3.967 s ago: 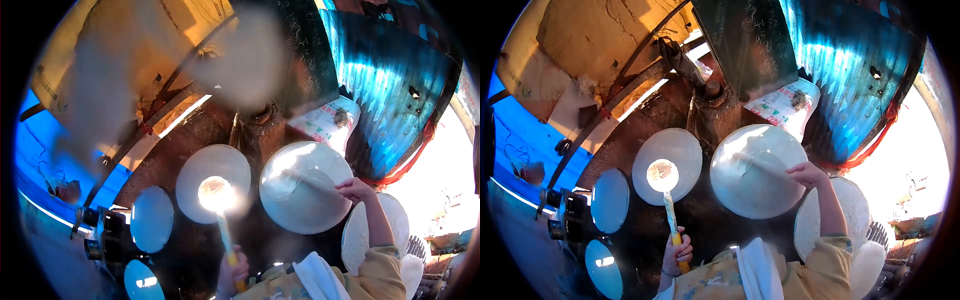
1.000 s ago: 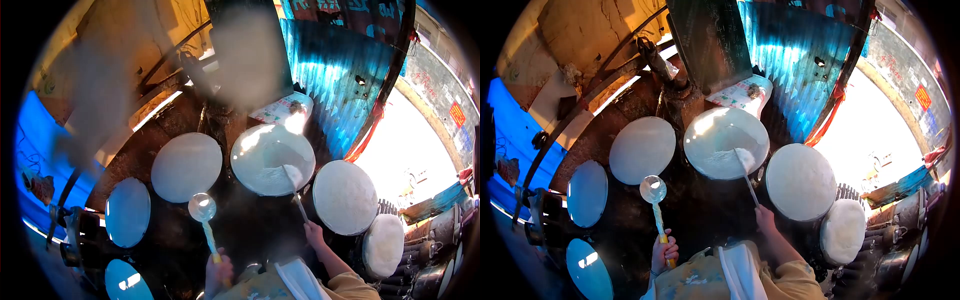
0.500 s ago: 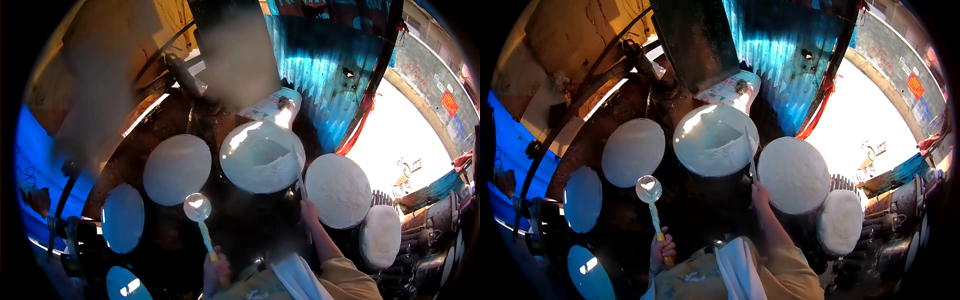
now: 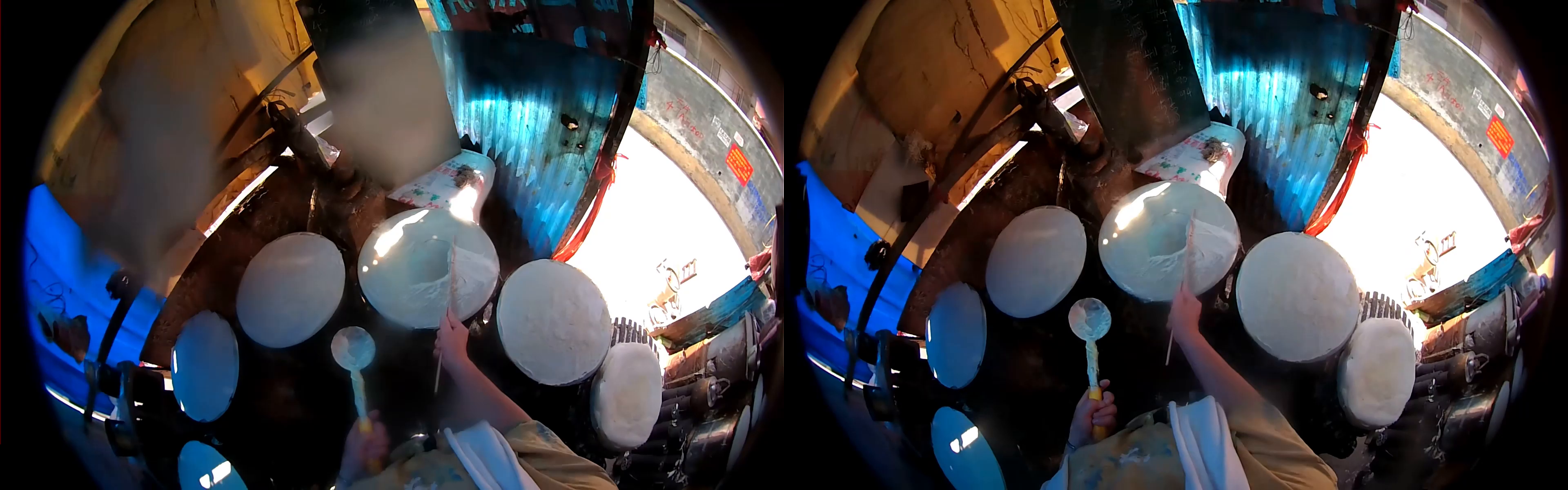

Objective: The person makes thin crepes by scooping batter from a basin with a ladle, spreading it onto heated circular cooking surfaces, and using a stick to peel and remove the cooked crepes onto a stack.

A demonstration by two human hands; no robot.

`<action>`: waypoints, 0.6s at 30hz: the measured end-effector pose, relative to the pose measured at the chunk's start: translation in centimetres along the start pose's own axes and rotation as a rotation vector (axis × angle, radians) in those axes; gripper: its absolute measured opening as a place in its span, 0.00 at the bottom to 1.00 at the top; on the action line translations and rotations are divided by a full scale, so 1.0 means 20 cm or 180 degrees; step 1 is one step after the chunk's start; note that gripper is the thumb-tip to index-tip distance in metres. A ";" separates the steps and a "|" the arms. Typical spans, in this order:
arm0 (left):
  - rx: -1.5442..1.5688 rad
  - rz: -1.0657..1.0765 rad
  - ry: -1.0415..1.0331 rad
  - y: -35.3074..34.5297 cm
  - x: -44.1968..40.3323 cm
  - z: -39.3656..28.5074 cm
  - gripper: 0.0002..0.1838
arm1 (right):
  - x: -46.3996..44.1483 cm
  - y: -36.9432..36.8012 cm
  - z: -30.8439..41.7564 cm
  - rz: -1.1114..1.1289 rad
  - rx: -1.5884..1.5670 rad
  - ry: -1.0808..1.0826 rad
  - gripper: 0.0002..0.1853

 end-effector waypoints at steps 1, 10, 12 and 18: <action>0.0003 -0.0024 -0.0009 -0.01 0.00 0.00 0.21 | -0.04 0.03 0.04 0.0097 -0.0102 -0.0071 0.13; -0.0369 -0.0171 -0.0208 -0.02 0.01 -0.05 0.21 | -0.07 0.00 -0.07 0.0059 -0.0118 -0.0240 0.15; -0.0167 -0.0080 -0.0239 -0.03 0.02 -0.05 0.21 | -0.17 0.02 0.13 0.0139 0.0109 -0.0126 0.15; -0.0218 -0.0083 -0.0555 0.06 0.03 -0.10 0.21 | -0.02 0.21 0.06 -0.0040 0.0320 0.0021 0.12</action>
Point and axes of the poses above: each hand's wrist, its own x-axis away from the middle knuckle, its own y-axis out of the back of the hand, z = x × y, the point moved 10 cm from there along -x, towards the middle knuckle, and after that the axes turned 3 degrees about x, right-handed, at the moved point
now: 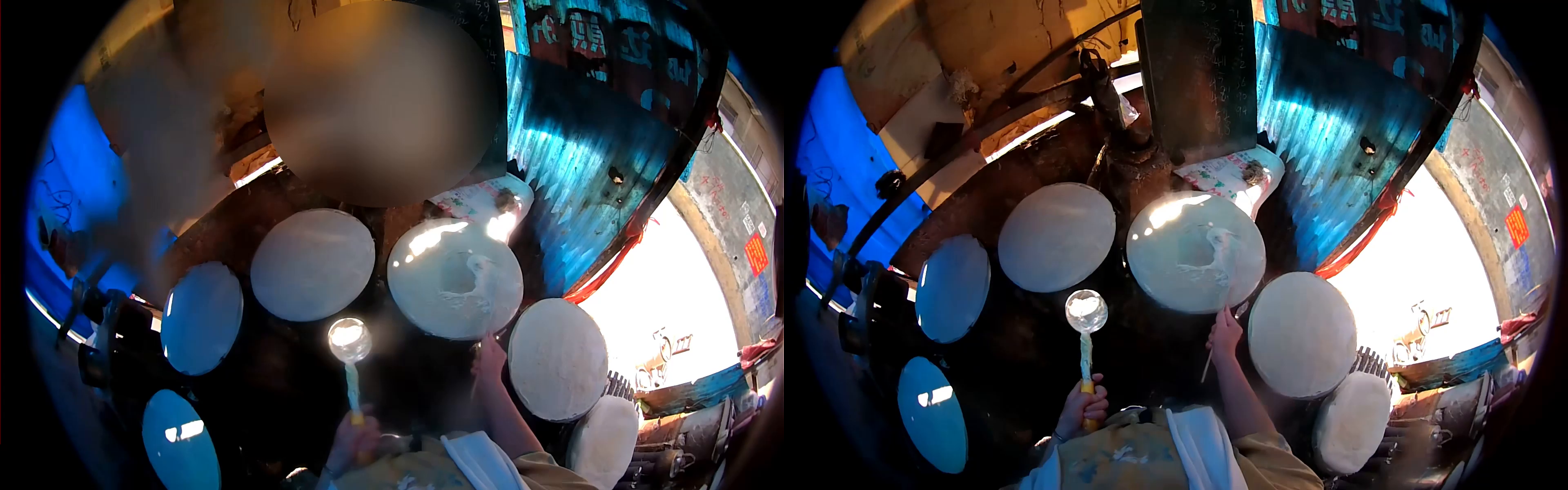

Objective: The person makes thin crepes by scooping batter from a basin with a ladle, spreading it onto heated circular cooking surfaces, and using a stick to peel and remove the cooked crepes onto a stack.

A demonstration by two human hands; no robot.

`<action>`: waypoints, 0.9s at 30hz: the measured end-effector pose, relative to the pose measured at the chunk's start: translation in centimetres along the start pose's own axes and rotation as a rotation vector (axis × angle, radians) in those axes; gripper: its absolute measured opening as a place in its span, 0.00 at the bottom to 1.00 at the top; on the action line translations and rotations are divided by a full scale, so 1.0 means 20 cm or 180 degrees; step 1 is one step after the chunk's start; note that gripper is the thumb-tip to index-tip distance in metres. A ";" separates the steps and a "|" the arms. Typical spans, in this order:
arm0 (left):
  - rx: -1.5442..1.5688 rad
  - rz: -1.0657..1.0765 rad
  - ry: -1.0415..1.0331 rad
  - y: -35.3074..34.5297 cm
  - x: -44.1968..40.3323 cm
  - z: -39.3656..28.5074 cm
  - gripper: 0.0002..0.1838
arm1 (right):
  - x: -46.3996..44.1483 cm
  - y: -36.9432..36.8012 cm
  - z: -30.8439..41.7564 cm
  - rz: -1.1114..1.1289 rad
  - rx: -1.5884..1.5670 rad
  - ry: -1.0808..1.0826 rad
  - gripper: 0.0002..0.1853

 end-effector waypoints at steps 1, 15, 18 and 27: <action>0.0020 -0.0005 -0.0013 -0.01 -0.01 0.00 0.21 | 0.05 -0.06 -0.05 0.0021 0.0377 -0.0124 0.11; -0.0575 -0.0170 -0.0360 -0.02 0.11 -0.27 0.26 | -0.14 0.27 0.20 0.1317 0.0931 -0.0379 0.18; -0.0734 -0.0017 -0.0301 -0.12 0.07 -0.33 0.26 | -0.37 0.21 0.28 0.0881 0.0695 -0.0092 0.18; -0.1255 0.0374 0.0060 -0.32 -0.02 -0.30 0.29 | -0.16 0.25 0.18 0.1679 0.1221 -0.0514 0.19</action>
Point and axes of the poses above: each hand's wrist, its own x-axis away from the middle knuckle, its own y-axis out of the back of the hand, z = x × y, the point moved 10 cm from there along -x, towards the middle knuckle, and after that the axes turned 3 degrees about x, right-handed, at the moved point
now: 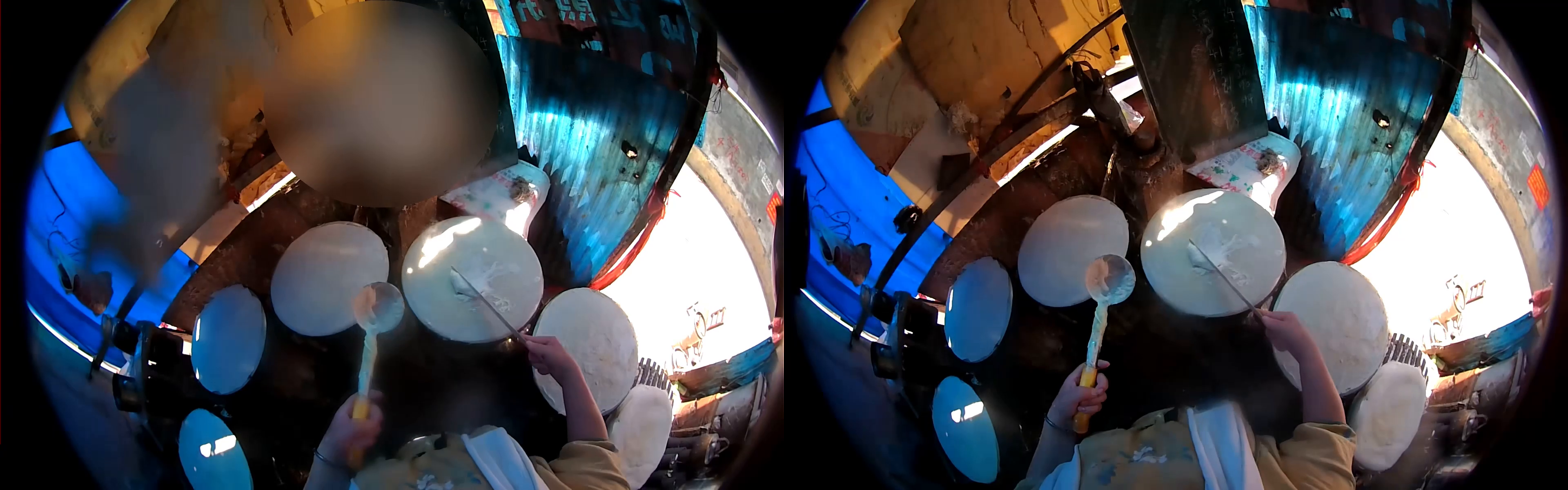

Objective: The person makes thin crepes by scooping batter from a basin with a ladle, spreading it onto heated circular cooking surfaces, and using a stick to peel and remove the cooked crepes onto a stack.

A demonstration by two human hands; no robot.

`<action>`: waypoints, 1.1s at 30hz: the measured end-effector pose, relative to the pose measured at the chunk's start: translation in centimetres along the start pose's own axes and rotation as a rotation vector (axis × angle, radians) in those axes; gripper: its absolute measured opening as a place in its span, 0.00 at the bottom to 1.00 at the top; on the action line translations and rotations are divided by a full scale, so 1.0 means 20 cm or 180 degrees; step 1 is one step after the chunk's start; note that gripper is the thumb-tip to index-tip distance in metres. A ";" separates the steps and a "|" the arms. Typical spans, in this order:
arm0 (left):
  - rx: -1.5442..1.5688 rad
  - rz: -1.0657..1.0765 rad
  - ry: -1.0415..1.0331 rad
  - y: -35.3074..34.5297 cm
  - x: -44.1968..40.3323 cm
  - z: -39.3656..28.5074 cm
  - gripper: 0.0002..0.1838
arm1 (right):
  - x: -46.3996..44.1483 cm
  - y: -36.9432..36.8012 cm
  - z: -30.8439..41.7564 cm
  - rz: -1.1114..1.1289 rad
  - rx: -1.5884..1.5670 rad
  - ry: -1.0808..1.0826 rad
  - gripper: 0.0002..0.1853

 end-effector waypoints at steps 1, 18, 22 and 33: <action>-0.0090 0.0141 0.0035 -0.04 -0.03 -0.02 0.28 | 0.01 0.01 0.03 0.0097 -0.0102 0.0176 0.18; -0.1072 -0.0972 -0.0284 -0.41 -0.78 0.29 0.16 | 0.12 -0.55 -0.28 -0.0947 -0.1774 0.0599 0.20; -0.1148 -0.0870 -0.0449 -0.32 -0.87 0.46 0.12 | -0.12 -0.61 -0.24 -0.0341 -0.1548 0.0672 0.17; 0.0767 -0.0648 0.0744 -0.30 -0.76 0.45 0.05 | -0.04 -0.65 -0.24 0.0253 -0.1367 -0.0093 0.19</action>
Point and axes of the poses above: each hand's wrist, its own x-axis away from the middle knuckle, its own y-axis out of the back of the hand, z = x × y, the point moved 10 cm from there along -x, towards the middle knuckle, and after that the axes turned 3 degrees about x, right-handed, at the moved point
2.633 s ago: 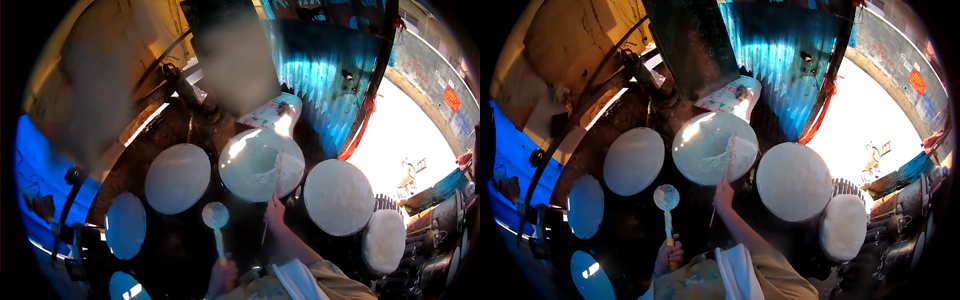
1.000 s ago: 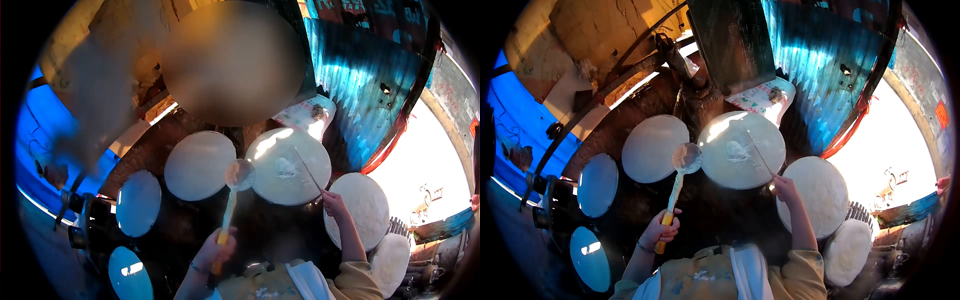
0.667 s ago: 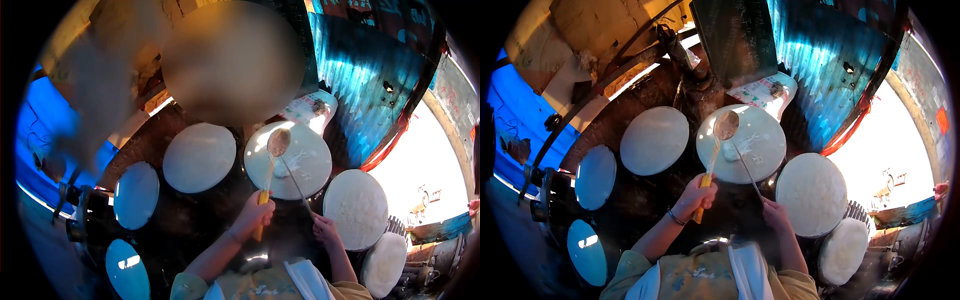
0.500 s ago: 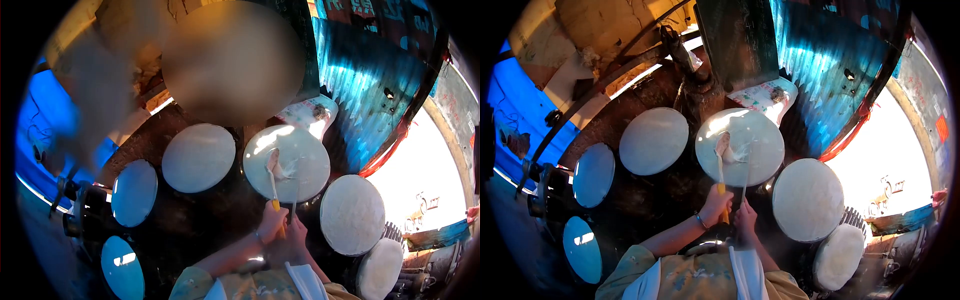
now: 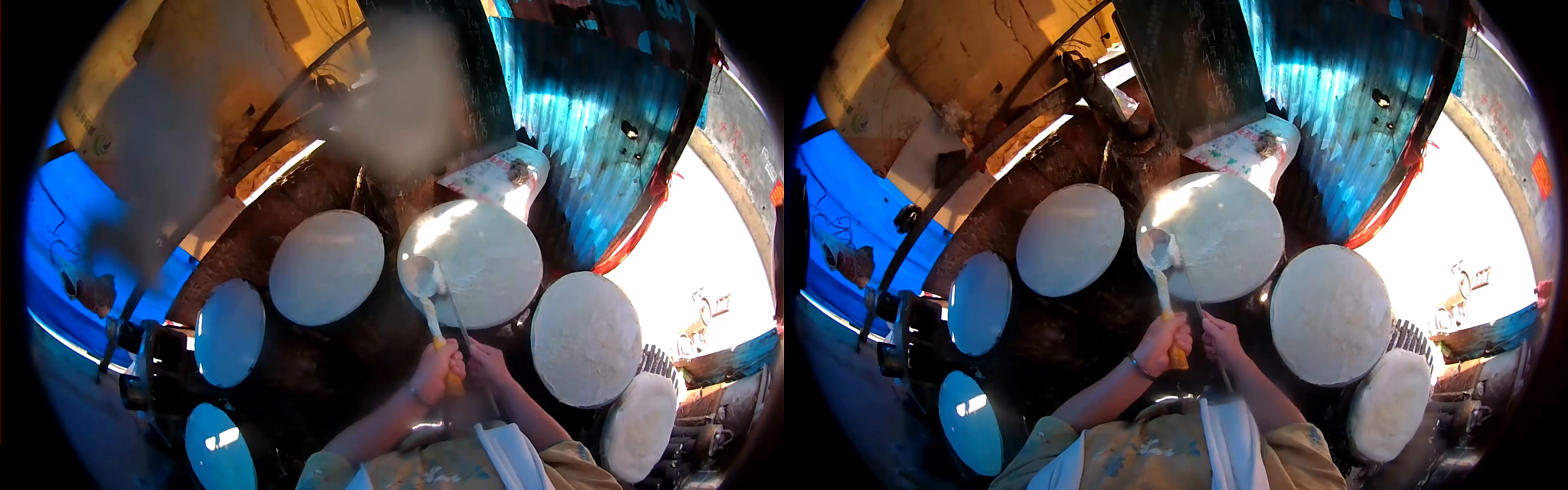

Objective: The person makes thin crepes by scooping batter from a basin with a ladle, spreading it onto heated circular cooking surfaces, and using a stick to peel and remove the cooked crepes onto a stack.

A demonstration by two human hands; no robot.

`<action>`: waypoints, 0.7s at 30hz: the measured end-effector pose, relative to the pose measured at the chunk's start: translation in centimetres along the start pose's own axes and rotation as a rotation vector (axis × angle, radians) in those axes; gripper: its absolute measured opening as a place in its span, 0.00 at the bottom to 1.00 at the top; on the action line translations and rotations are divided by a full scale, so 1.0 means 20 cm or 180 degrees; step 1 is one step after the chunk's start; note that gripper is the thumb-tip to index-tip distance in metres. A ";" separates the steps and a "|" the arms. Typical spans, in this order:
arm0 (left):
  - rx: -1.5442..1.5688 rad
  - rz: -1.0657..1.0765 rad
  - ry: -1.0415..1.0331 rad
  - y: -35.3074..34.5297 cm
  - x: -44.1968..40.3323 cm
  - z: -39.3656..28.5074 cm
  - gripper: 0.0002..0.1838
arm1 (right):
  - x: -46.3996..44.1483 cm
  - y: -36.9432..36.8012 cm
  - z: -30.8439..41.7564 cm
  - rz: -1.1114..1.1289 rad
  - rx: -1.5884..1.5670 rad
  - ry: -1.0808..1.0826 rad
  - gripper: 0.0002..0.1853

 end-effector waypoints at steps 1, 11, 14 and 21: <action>0.0173 0.0466 0.0206 -0.05 0.00 0.03 0.04 | 0.00 -0.05 -0.01 -0.0102 0.0132 0.0029 0.19; 0.1929 0.1668 0.0241 -0.26 0.26 -0.32 0.10 | 0.33 -0.18 0.67 -0.0669 0.0410 0.2471 0.21; 0.2466 0.1731 0.0653 -0.35 0.33 -0.37 0.11 | 0.28 -0.02 0.71 -0.1388 0.1181 0.3080 0.20; 0.1127 0.1474 -0.0695 -0.19 0.37 -0.49 0.16 | 0.26 -0.06 0.58 -0.0780 0.4650 0.2875 0.17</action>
Point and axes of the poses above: each hand's wrist, its own x-axis away from the middle knuckle, its own y-axis out of the back of the hand, z = x × y, the point moved 10 cm from there along -x, towards the middle knuckle, and after that the axes turned 3 degrees about x, right-handed, at the moved point
